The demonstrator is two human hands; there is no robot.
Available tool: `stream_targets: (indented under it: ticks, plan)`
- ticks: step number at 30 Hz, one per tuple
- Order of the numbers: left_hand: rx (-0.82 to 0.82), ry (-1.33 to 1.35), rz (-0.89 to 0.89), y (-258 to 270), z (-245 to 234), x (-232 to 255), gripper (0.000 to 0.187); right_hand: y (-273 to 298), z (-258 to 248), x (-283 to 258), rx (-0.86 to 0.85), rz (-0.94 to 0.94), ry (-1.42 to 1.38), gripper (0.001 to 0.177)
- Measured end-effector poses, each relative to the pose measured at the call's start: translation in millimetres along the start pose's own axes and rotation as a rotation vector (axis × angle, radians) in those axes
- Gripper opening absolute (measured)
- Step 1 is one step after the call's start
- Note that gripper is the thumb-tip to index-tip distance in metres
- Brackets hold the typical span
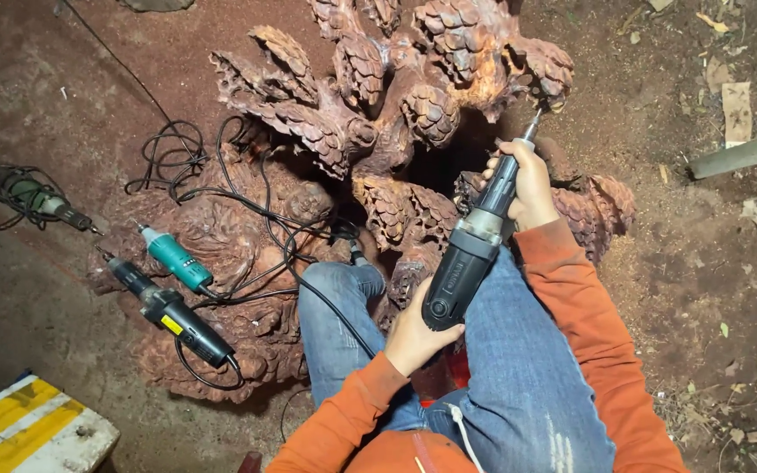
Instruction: Carving an intricate wood sculpture using various power carving tools
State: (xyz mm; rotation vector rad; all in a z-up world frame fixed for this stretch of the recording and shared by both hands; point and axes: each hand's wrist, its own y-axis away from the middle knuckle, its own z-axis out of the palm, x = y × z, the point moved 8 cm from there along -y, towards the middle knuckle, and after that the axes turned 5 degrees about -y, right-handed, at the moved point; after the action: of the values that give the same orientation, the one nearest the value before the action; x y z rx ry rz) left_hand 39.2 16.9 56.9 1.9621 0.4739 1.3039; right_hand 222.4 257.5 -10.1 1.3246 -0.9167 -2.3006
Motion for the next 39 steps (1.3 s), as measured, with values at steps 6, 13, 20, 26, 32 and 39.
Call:
stream_targets:
  ticks: [6,13,20,26,32,39]
  plan:
    - [-0.024,-0.018,-0.039,5.6,5.3,1.8,0.094,2.9,-1.1,-0.9,-0.035,0.028,-0.001,0.021]
    - [-0.025,0.007,0.005,6.7,5.0,-8.5,0.093,26.1,2.6,2.5,-0.033,0.025,-0.023,0.020]
    - [-0.006,0.015,0.006,3.1,3.2,-5.2,0.094,11.8,-2.3,1.5,-0.024,-0.037,-0.014,0.020]
    - [-0.001,-0.013,0.006,-2.9,2.0,-3.7,0.094,1.8,-0.2,1.0,-0.024,-0.038,-0.020,0.021]
    - [0.000,-0.013,0.011,-9.3,0.0,-7.2,0.094,1.8,2.6,-1.5,-0.013,-0.042,-0.023,0.021]
    - [0.023,0.064,0.008,-7.8,3.9,-7.7,0.094,1.3,9.5,0.5,-0.016,-0.060,0.058,0.022]
